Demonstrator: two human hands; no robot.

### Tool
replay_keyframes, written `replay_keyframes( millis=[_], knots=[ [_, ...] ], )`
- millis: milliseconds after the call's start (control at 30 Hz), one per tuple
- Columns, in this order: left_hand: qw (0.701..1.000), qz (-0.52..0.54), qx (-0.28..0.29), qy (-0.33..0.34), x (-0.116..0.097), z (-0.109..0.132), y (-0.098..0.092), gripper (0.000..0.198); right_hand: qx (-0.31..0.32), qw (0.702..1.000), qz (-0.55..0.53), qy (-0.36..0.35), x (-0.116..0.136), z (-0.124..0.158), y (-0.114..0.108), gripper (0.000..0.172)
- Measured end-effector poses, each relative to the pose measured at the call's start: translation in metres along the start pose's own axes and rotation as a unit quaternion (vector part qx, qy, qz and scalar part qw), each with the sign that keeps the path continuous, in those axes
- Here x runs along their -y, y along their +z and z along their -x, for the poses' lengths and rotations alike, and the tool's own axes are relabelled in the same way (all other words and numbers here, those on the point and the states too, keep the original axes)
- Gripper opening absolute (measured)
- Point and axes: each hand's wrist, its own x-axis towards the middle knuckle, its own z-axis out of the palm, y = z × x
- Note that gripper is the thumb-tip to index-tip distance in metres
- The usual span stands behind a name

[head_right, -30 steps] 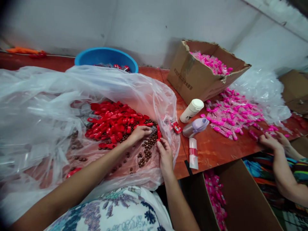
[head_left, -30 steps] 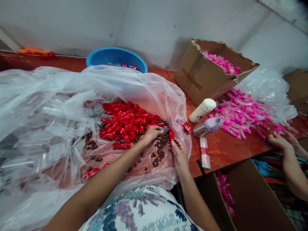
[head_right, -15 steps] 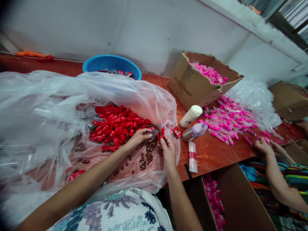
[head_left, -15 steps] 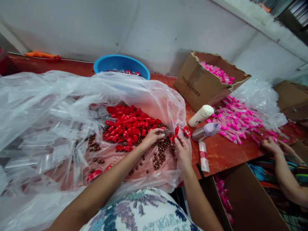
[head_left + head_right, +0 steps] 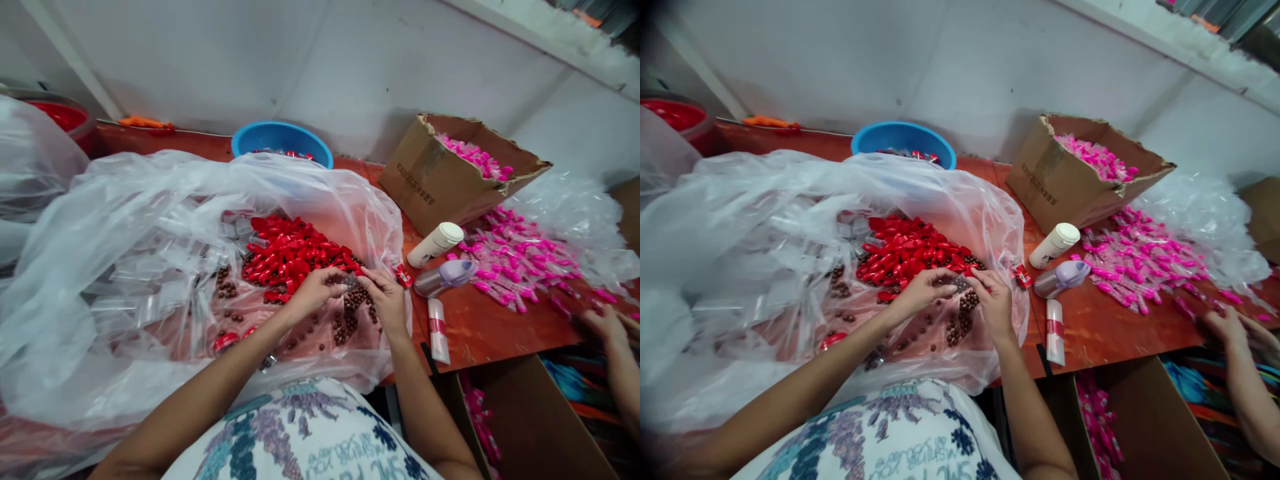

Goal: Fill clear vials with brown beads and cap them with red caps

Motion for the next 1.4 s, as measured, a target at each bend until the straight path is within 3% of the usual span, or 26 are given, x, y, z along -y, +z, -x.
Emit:
replay_keyframes(
  millis=[133, 333, 400, 533, 667, 800, 1067, 1133, 1233, 1267, 1333, 1400],
  knots=[
    [0.999, 0.029, -0.023, -0.037, -0.006, 0.018, -0.004, 0.026, 0.055, 0.996, 0.054, -0.051, 0.004, 0.007, 0.007, 0.029],
    [0.983, 0.15, -0.079, -0.067, 0.003, 0.037, -0.005, 0.037, 0.135, 0.963, 0.183, -0.146, 0.001, 0.014, 0.021, 0.074],
    [0.977, 0.175, -0.089, -0.083, 0.005, 0.041, -0.008, 0.038, 0.143, 0.957, 0.194, -0.16, 0.0, 0.017, 0.026, 0.074],
    [0.952, 0.261, -0.053, -0.147, 0.0, 0.048, -0.014, 0.045, 0.154, 0.954, 0.197, -0.167, 0.002, 0.023, 0.039, 0.066],
    [0.926, 0.348, -0.028, -0.142, -0.009, 0.058, -0.019, 0.056, 0.17, 0.948, 0.197, -0.181, 0.01, 0.027, 0.056, 0.06],
    [0.907, 0.4, 0.011, -0.13, -0.014, 0.071, -0.032, 0.056, 0.198, 0.942, 0.185, -0.2, 0.017, 0.027, 0.068, 0.057],
    [0.891, 0.414, 0.032, -0.184, -0.013, 0.095, -0.052, 0.045, 0.266, 0.883, 0.22, -0.318, 0.032, 0.034, 0.087, 0.053],
    [0.897, 0.396, 0.011, -0.196, -0.018, 0.104, -0.056, 0.039, 0.299, 0.872, 0.206, -0.329, 0.033, 0.038, 0.092, 0.061],
    [0.918, 0.347, -0.08, -0.173, -0.031, 0.126, -0.07, 0.033, 0.357, 0.861, 0.171, -0.32, 0.027, 0.041, 0.09, 0.074],
    [0.925, 0.325, -0.118, -0.159, -0.035, 0.136, -0.077, 0.032, 0.364, 0.863, 0.168, -0.307, 0.022, 0.041, 0.086, 0.069],
    [0.933, 0.285, -0.182, -0.126, -0.041, 0.158, -0.091, 0.032, 0.359, 0.872, 0.193, -0.27, 0.006, 0.039, 0.075, 0.043],
    [0.936, 0.259, -0.218, -0.096, -0.043, 0.179, -0.104, 0.034, 0.365, 0.865, 0.254, -0.233, -0.012, 0.036, 0.062, 0.031]
  ],
)
